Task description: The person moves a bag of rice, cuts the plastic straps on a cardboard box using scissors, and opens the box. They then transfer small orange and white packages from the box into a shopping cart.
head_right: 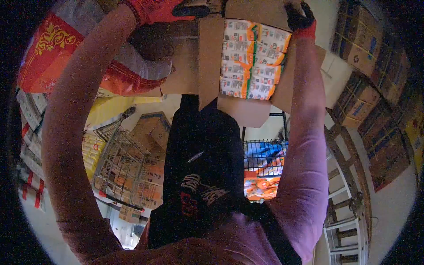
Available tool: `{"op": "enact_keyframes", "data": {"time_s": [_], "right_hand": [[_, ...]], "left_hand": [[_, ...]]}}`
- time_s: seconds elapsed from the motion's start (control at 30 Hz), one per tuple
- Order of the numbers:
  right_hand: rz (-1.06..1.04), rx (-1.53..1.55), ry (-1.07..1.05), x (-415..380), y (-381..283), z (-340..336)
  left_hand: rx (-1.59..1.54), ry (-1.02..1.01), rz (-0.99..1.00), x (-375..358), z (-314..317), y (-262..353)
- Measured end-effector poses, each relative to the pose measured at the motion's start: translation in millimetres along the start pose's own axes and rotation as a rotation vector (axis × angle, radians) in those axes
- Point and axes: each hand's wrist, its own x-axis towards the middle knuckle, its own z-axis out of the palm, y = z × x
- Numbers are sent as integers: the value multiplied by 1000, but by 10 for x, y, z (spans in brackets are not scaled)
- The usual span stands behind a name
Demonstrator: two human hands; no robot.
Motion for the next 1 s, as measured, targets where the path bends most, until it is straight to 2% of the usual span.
{"op": "enact_keyframes", "data": {"time_s": [0.17, 0.23, 0.37, 0.4, 0.47, 0.5, 0.57, 0.63, 0.7, 0.77, 0.8, 0.83, 0.87, 0.93, 1.0], "right_hand": [[-109, -273, 4, 641, 289, 146], [-145, -378, -9, 567, 391, 15], [-395, -651, -104, 73, 593, -512], [-192, -536, 140, -484, 614, -280], [-146, -795, 56, -1077, 798, -600], [-167, -947, 189, -1556, 858, -491], [-175, -947, 320, -2468, 850, -199], [-226, -893, 386, -3234, 866, -221], [-365, -1248, 533, -3967, 886, -281], [-313, -1803, 738, -4689, 908, -330], [-237, -1878, 888, -4997, 1016, -392], [-130, -1886, 963, -5258, 1047, -302], [-161, -1981, 976, -5504, 1141, -257], [-127, -1943, 1141, -5918, 1445, -178], [-167, -1815, 1177, -6247, 1924, -278]], "left_hand": [[86, 20, -2, -33, 26, -29], [140, 61, -5, -36, 134, -17], [70, -40, -18, -11, 12, -25], [63, -57, -21, -3, 0, -23], [51, -118, -32, 10, -51, 7], [51, -163, -42, 7, -91, 23], [49, -212, -49, 13, -107, 22], [43, -226, -49, 18, -52, 1], [-14, -238, -70, 25, -51, -3], [-42, -273, -97, 26, -100, 23], [-40, -295, -115, 39, -131, 43], [-35, -316, -133, 45, -162, 60], [-9, -327, -134, 48, -179, 78], [44, -337, -130, 70, -191, 96], [73, -372, -148, 76, -162, 45]]}}
